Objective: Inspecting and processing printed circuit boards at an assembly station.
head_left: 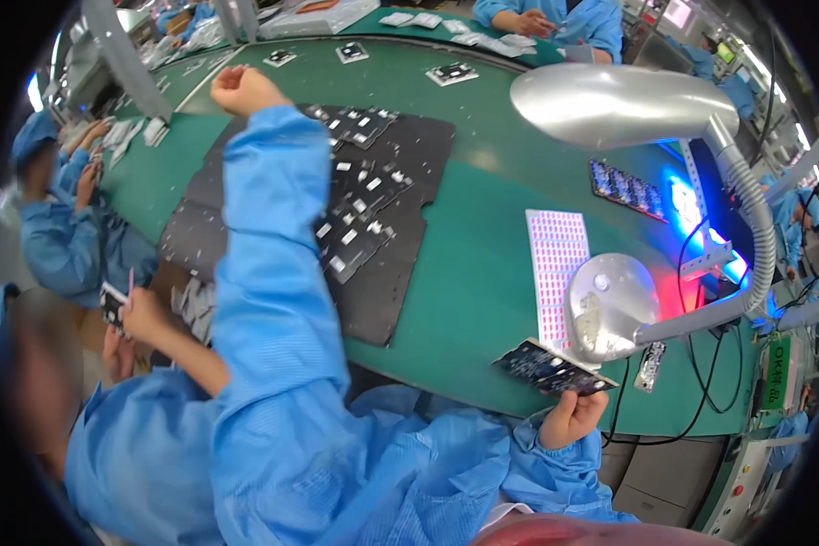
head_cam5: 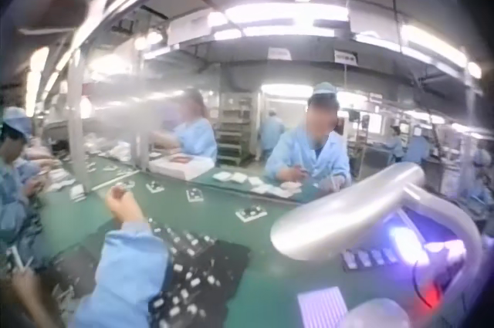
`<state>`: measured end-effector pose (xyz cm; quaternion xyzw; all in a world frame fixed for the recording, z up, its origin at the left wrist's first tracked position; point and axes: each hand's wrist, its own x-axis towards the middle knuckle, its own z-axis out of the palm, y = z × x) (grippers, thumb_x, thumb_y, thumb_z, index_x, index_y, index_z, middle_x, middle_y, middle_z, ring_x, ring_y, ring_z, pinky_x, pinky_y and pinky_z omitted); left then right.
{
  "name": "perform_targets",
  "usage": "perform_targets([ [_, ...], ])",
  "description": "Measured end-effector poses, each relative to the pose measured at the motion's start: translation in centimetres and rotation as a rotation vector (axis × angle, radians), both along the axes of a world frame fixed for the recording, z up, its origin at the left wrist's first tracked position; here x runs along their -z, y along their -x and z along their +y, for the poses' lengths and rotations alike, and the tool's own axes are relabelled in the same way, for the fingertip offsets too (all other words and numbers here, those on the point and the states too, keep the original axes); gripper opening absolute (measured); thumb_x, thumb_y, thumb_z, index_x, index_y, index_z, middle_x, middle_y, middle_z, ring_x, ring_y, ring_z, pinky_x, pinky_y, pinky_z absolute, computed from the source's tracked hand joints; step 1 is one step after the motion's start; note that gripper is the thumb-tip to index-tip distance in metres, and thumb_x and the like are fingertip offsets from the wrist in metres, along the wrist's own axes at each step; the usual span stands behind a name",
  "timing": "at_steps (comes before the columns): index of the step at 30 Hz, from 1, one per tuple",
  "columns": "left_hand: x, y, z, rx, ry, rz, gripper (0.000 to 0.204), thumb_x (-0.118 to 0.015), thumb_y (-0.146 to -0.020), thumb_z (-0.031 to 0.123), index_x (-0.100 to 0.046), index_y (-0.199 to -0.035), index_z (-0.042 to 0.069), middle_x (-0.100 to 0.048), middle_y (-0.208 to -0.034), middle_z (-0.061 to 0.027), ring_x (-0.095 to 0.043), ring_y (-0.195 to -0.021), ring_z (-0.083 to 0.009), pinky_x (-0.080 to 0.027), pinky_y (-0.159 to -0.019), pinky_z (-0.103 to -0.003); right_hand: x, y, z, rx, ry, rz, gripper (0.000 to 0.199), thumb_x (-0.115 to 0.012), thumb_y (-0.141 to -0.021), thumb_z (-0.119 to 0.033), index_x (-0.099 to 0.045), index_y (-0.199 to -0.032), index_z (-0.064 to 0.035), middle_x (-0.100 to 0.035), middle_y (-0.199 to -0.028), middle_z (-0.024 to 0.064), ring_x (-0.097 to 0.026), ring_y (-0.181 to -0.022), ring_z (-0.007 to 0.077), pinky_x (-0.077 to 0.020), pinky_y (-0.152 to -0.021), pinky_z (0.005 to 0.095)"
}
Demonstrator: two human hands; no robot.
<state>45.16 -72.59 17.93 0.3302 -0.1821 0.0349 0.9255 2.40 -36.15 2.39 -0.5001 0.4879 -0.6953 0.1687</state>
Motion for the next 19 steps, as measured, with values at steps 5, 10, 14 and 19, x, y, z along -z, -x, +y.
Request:
perform_targets([
  [5,-4.5,14.0,14.4,0.596,0.38,-0.004,0.033,-0.049,-0.068,-0.008,-0.044,-0.099,0.003,-0.053,-0.092,-0.0105,-0.053,-0.084,-0.0205,-0.043,-0.077,-0.034,-0.6,0.0,-0.5,-0.052,0.142,-0.207,0.024,-0.051,-0.087,-0.009,-0.039,-0.104,0.0035,-0.054,-0.098,0.0145,-0.055,-0.082,0.0168,-0.0466,-0.073,0.028],
  [10,-2.6,20.8,24.9,0.989,-0.276,-1.412,0.067,-0.069,-0.063,0.024,-0.043,-0.12,0.0,-0.043,-0.119,-0.0135,-0.042,-0.111,-0.0281,-0.032,-0.095,-0.036,-0.7,0.8,-0.4,-0.088,0.25,-0.338,0.039,-0.052,-0.087,-0.013,-0.036,-0.118,0.0036,-0.051,-0.106,0.0132,-0.055,-0.088,0.0187,-0.0477,-0.076,0.0296],
  [14,4.9,25.0,31.7,1.637,-0.294,-1.178,0.054,-0.071,-0.069,0.01,-0.049,-0.116,-0.005,-0.052,-0.118,-0.0189,-0.046,-0.115,-0.0297,-0.035,-0.096,-0.038,-0.9,-0.7,0.8,-0.221,0.261,-0.361,0.037,-0.054,-0.086,-0.011,-0.035,-0.115,0.002,-0.055,-0.101,0.0148,-0.057,-0.085,0.0192,-0.0471,-0.077,0.0307],
  [19,9.0,24.3,32.8,1.727,-0.427,-0.863,0.041,-0.064,-0.074,-0.003,-0.056,-0.113,0.001,-0.058,-0.113,-0.0148,-0.05,-0.112,-0.0309,-0.037,-0.097,-0.04,-1.5,0.5,2.1,-0.57,-0.014,-0.162,0.032,-0.054,-0.085,-0.008,-0.036,-0.111,-0.0008,-0.059,-0.094,0.0199,-0.058,-0.085,0.0189,-0.0459,-0.078,0.0318],
])
